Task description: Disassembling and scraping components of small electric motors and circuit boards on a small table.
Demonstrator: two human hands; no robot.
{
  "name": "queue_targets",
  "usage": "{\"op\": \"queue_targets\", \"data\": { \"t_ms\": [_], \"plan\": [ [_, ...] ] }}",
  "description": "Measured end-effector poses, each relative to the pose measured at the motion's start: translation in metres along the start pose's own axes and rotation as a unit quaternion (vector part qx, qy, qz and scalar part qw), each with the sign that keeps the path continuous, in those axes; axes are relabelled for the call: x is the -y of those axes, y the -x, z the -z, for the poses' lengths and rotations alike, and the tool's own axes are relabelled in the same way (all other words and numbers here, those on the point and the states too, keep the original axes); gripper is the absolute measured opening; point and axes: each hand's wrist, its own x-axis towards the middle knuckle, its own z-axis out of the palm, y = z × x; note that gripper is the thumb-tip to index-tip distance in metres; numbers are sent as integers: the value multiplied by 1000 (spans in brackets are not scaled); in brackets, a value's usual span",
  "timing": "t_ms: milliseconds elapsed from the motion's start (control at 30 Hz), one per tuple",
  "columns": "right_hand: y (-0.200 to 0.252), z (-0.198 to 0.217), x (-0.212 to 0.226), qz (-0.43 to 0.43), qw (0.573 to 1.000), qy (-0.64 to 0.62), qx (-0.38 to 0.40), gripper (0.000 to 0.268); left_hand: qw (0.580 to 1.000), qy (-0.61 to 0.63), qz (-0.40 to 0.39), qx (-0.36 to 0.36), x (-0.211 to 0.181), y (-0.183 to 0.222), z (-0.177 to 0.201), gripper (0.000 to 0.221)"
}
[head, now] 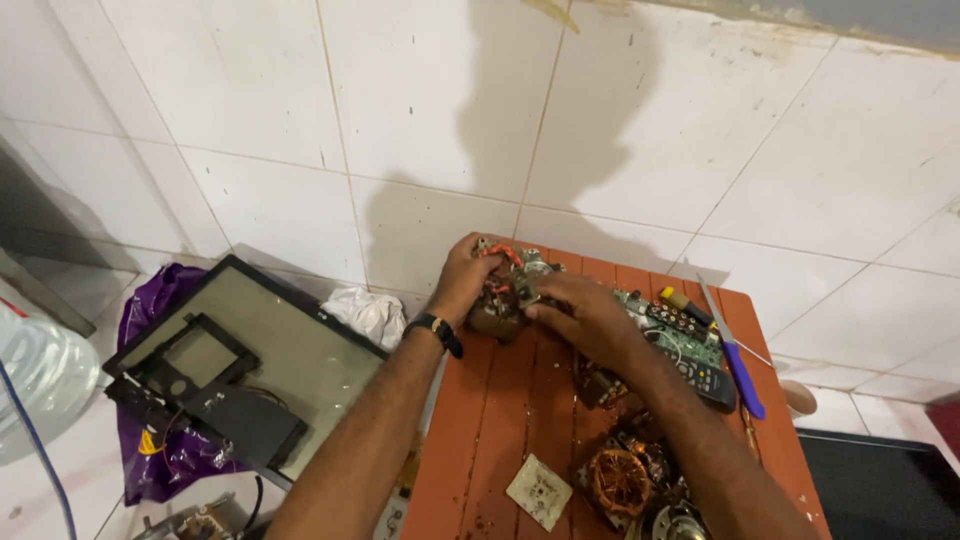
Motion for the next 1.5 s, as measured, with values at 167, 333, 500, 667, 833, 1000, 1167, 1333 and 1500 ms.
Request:
{"op": "queue_targets", "data": {
  "t_ms": [167,333,500,667,833,1000,1167,1333,1500],
  "plan": [
    [5,-2,-4,34,999,26,33,27,1000,2,-6,13,-8,10,-3,36],
    [5,8,7,60,997,5,56,20,1000,2,1,18,-11,8,0,30],
    [9,6,11,68,997,-23,40,26,1000,16,10,8,9,-6,-2,29],
    [10,-10,19,143,988,54,1,30,983,170,40,-54,18,-4,0,23],
    [7,-2,39,119,984,123,48,29,979,192,56,-38,11,0,2,17],
    [4,-2,36,4,996,73,57,29,984,161,67,-47,38,-21,5,16],
    [4,-2,39,-66,998,-15,5,28,966,235,90,-58,51,-37,4,20],
    [5,-20,58,-105,991,77,1,28,977,190,64,-74,-17,6,10,20],
    [-6,-14,65,-98,987,126,36,29,988,138,2,-69,-2,-14,15,23]
  ]
}}
